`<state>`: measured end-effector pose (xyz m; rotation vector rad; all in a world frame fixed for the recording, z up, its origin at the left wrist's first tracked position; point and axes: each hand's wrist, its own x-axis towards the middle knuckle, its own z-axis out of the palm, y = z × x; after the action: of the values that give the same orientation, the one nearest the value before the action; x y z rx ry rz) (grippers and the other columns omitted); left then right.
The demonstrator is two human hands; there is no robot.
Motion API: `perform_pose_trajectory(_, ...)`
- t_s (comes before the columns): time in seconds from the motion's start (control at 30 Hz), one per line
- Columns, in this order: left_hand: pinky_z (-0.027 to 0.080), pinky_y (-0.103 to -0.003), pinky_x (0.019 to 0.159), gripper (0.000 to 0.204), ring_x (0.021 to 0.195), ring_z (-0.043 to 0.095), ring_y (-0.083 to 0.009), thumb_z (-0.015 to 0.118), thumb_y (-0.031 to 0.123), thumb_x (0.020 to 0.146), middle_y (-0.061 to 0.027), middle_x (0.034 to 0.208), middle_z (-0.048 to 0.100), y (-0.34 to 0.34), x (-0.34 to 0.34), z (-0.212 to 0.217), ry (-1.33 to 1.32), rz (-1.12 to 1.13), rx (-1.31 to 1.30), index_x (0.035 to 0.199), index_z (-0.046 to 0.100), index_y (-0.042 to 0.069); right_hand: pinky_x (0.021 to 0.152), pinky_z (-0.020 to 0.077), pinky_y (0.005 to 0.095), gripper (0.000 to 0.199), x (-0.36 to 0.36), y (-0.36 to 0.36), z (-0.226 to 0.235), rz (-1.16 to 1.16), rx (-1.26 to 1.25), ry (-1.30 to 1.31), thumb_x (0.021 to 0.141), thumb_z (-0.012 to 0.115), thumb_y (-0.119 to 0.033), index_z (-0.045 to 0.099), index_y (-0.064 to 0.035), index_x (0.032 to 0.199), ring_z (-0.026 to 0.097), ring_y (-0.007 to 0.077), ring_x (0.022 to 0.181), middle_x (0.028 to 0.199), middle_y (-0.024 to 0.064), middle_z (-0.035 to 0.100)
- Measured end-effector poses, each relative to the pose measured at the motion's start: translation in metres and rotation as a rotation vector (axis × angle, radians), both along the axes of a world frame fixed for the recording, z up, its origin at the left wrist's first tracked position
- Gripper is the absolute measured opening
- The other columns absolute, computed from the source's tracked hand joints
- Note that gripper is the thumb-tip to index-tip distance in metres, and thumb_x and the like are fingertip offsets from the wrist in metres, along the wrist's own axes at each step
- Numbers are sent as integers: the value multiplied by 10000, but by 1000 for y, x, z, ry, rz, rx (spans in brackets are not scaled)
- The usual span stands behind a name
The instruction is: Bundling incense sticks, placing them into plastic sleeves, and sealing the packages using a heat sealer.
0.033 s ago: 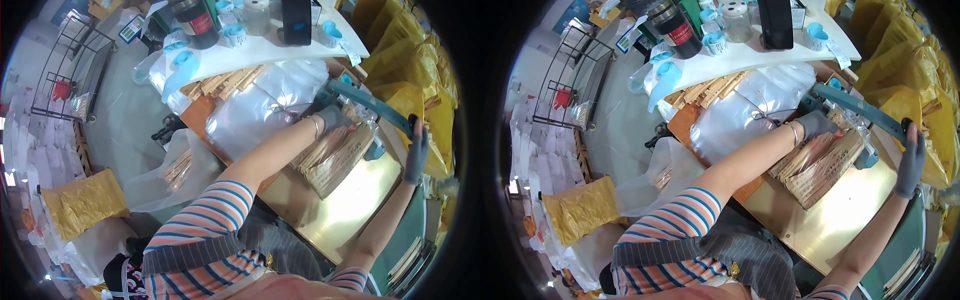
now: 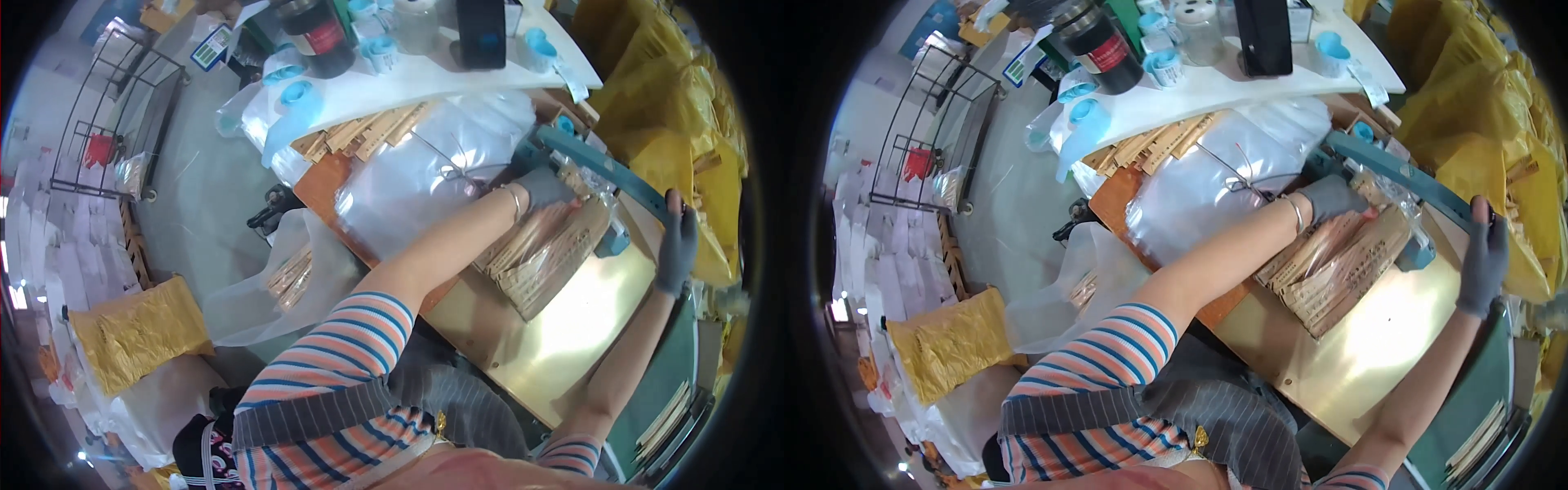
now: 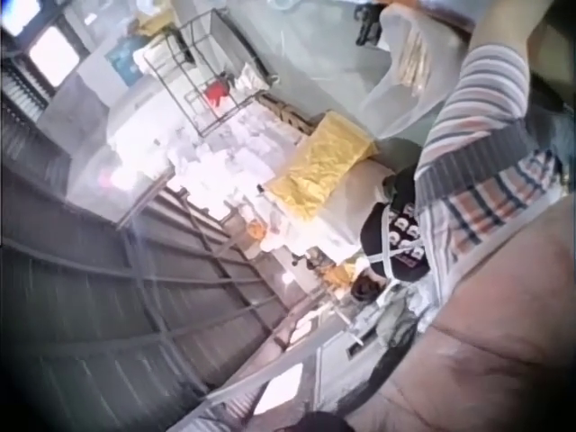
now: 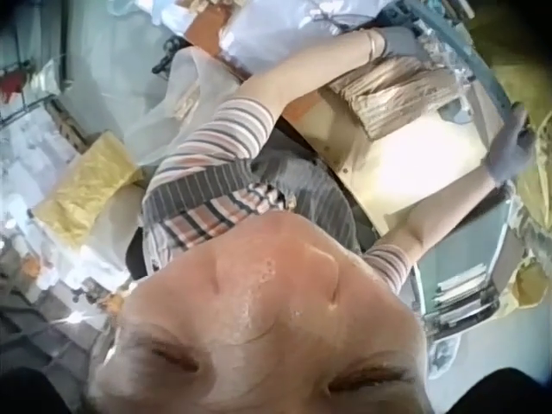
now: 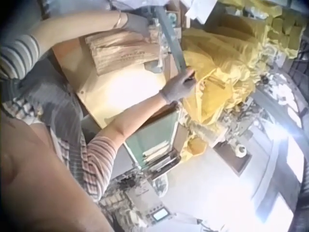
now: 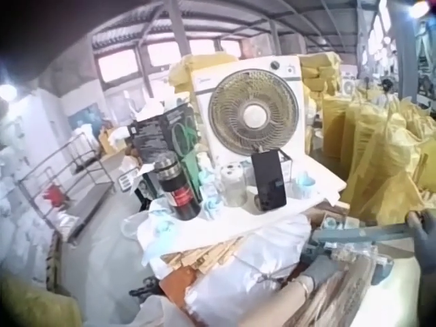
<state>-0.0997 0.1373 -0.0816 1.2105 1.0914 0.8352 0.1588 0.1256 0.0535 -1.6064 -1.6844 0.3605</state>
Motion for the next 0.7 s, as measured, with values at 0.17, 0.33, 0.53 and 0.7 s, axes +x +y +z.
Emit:
perform_pose_trajectory(0.17, 466, -270, 805, 588, 895, 618, -195, 836, 348, 597, -135, 964, 667, -8, -1, 18, -111, -2, -167, 983, 662, -59, 734, 467, 382, 491, 13, 17, -88, -272, -236, -332, 769, 560, -469, 681, -13, 906, 643, 317, 828, 817, 188, 664)
perform_pose_trajectory(0.33, 462, -283, 791, 601, 864, 599, -171, 811, 334, 646, -123, 976, 653, -3, -12, 4, 65, -12, -177, 1041, 632, -82, 693, 484, 441, 281, -17, 22, -91, -346, 37, -568, 840, 517, -349, 589, -78, 862, 618, 367, 782, 796, 178, 641)
perform_pose_trajectory(0.53, 454, -293, 776, 633, 818, 600, -204, 790, 379, 642, -143, 918, 659, -4, -8, -16, 49, -21, -59, 1007, 630, -113, 655, 478, 466, 243, -17, 15, -98, -345, 31, -493, 844, 523, -328, 570, -91, 828, 608, 370, 768, 830, 167, 628)
perform_pose_trajectory(0.7, 445, -272, 840, 490, 908, 596, -155, 780, 269, 701, -96, 1008, 651, -6, -9, -11, -13, -54, -130, 1046, 639, -49, 670, 478, 440, 338, -17, 8, -92, -302, 21, -420, 850, 537, -406, 565, -73, 807, 595, 372, 764, 830, 164, 617)
